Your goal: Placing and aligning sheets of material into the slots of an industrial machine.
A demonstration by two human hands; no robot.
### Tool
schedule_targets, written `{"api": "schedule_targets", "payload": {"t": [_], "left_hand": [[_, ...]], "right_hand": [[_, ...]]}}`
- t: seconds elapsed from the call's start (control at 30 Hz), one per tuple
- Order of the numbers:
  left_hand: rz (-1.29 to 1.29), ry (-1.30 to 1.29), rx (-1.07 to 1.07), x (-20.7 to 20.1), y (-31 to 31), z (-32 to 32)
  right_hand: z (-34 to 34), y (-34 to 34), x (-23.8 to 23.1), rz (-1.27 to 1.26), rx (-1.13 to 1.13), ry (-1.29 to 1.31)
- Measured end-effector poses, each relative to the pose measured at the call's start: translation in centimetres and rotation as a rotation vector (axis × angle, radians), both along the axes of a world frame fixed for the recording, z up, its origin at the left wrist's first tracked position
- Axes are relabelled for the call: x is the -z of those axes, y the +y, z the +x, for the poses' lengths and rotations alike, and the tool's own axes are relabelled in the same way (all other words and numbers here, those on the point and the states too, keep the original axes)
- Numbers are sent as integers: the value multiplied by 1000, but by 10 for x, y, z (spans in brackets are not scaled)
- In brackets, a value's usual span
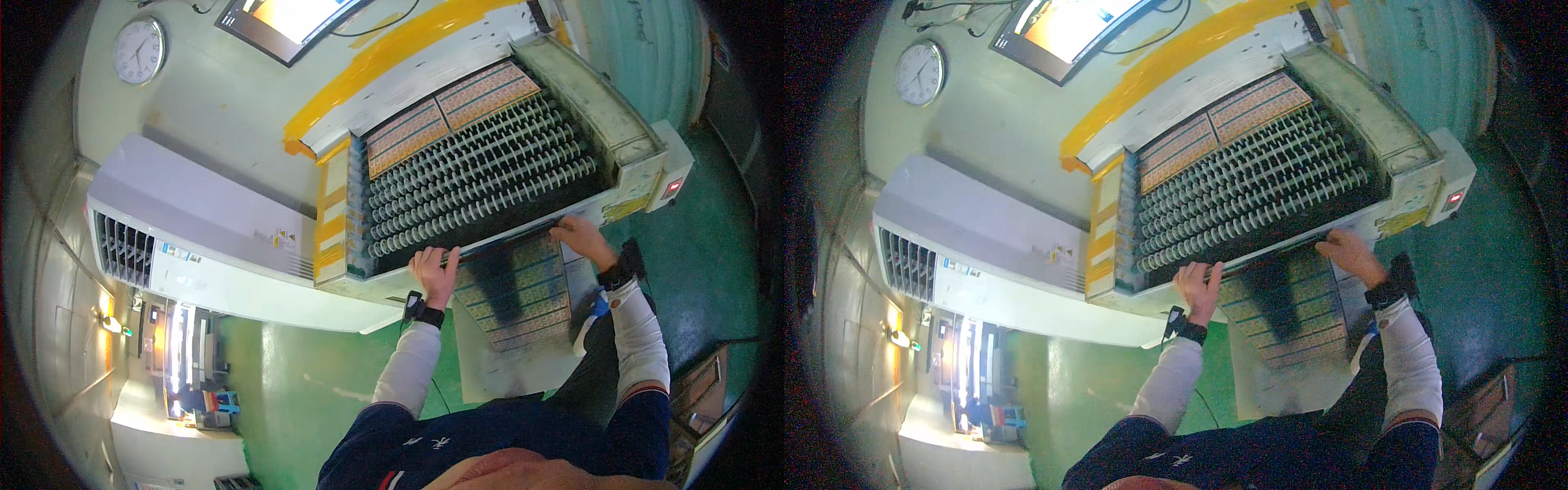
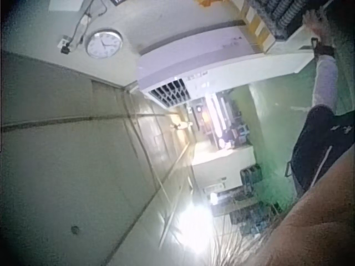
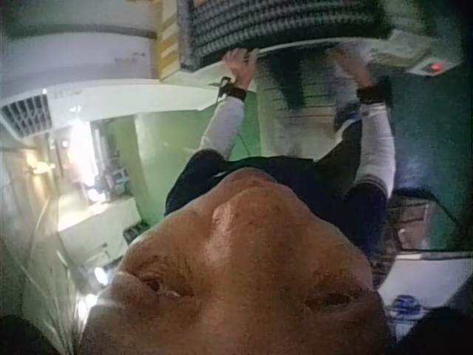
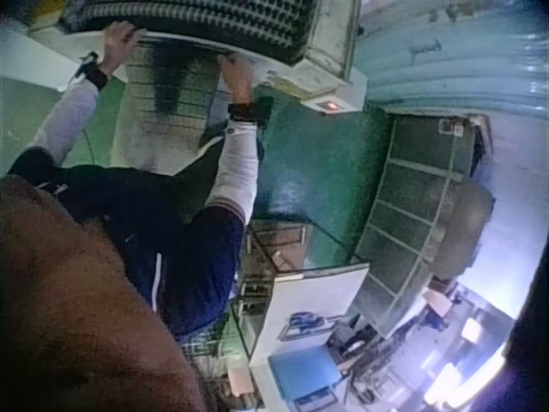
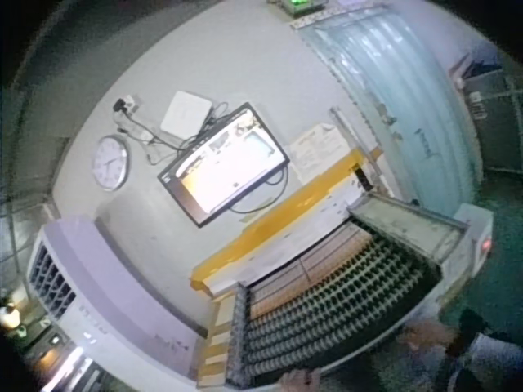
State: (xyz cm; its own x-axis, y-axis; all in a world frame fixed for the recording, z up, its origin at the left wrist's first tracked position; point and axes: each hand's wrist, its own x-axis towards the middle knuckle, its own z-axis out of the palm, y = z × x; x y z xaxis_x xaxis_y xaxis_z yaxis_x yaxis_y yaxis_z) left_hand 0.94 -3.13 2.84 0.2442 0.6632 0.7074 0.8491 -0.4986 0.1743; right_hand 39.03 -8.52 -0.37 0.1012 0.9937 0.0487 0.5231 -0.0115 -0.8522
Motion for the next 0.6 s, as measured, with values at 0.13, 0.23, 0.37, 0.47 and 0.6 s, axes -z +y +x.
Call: {"api": "schedule_targets", "payload": {"t": [0.13,0.23,0.37,0.47,0.6], "left_hand": [[-27,-13,6,1,-1,-1],[-34,4,-5,1,-2,-2],[-102,11,1,2,-7,-1],[-78,-59,27,3,-18,7],[-118,-2,153,6,-34,18]], "right_hand": [[1,-2,-10,-9,-23,74],[7,-3,-14,-55,-49,-50],[7,0,-12,-17,-99,-31],[8,-2,-10,-55,-120,85],[7,-2,-14,-111,-169,88]]}}
